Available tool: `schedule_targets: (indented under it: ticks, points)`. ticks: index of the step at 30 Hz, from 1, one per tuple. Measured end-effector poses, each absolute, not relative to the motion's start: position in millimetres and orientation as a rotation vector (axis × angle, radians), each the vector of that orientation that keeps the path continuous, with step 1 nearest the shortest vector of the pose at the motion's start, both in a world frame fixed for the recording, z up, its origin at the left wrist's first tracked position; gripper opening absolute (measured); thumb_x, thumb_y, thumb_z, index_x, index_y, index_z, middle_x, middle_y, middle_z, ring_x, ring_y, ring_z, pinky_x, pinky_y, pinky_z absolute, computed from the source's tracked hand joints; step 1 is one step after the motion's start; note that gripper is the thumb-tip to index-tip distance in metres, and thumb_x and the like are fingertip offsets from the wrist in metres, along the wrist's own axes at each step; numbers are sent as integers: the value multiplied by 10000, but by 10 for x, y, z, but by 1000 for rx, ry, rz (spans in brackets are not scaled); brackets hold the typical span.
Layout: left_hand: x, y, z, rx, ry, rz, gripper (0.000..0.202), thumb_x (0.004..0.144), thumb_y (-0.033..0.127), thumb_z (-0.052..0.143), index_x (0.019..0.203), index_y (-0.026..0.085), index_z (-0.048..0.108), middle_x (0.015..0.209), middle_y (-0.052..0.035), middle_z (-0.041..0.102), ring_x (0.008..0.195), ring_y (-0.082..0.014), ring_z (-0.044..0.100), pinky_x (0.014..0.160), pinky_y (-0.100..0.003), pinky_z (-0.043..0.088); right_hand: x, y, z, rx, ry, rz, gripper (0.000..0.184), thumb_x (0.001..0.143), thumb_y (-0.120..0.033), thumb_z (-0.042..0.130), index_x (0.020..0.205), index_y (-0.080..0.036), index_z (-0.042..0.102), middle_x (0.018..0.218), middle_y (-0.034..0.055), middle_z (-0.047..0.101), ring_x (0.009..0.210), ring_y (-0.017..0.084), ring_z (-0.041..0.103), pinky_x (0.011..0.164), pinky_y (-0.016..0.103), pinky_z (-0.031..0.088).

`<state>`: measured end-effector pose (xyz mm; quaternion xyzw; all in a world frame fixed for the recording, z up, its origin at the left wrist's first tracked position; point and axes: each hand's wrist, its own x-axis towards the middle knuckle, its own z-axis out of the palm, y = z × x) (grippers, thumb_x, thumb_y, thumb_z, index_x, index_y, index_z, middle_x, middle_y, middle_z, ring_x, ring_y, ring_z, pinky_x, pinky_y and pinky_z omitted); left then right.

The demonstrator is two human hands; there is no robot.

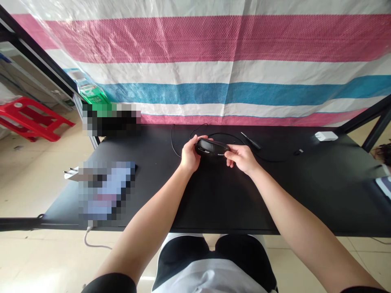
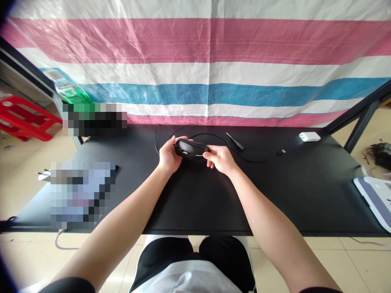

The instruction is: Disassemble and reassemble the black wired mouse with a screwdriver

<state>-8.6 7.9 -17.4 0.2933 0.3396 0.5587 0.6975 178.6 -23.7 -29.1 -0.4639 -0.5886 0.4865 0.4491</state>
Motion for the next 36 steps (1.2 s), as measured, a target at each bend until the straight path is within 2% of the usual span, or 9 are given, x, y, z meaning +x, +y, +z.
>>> schedule_targets:
  ticks: [5, 9, 13, 22, 28, 36]
  points:
    - [-104, 58, -184, 656, 667, 1281, 267, 720, 337, 646, 877, 140, 735, 892, -98, 763, 829, -229, 711, 754, -316, 530, 1786, -227, -300, -1125, -1422, 1224, 399, 699, -531, 761, 818, -152, 726, 478, -19, 568, 416, 126, 536, 399, 248, 446]
    - [-98, 82, -206, 562, 588, 1306, 222, 740, 264, 637, 883, 128, 738, 827, -71, 747, 770, -167, 692, 740, -265, 527, 1787, -209, -298, -1102, -1284, 1277, 452, 637, -594, 787, 708, -158, 691, 453, -23, 533, 397, 125, 525, 365, 243, 419]
    - [-78, 130, -240, 575, 642, 1310, 172, 773, 274, 678, 849, 130, 732, 773, -41, 714, 703, -138, 670, 699, -252, 525, 1780, -197, -286, -1100, -1173, 1303, 482, 569, -606, 828, 631, -163, 650, 474, -30, 506, 395, 120, 530, 334, 232, 395]
    - [-89, 146, -282, 642, 716, 1338, 171, 759, 278, 751, 822, 123, 715, 731, -38, 703, 638, -133, 657, 686, -290, 560, 1791, -197, -329, -1105, -1194, 1295, 461, 605, -586, 824, 645, -160, 653, 492, -22, 525, 403, 117, 540, 338, 227, 407]
    - [-100, 150, -276, 625, 693, 1333, 135, 765, 221, 700, 830, 104, 719, 715, -34, 696, 623, -123, 647, 615, -240, 522, 1790, -193, -326, -1112, -1194, 1286, 460, 590, -577, 831, 638, -153, 660, 473, -25, 522, 390, 117, 539, 333, 220, 401]
    - [-84, 135, -259, 629, 690, 1342, 184, 766, 290, 725, 821, 115, 712, 714, -33, 691, 665, -148, 669, 667, -271, 542, 1796, -197, -325, -1107, -1196, 1291, 439, 608, -564, 825, 661, -153, 680, 464, -21, 527, 389, 120, 537, 339, 222, 402]
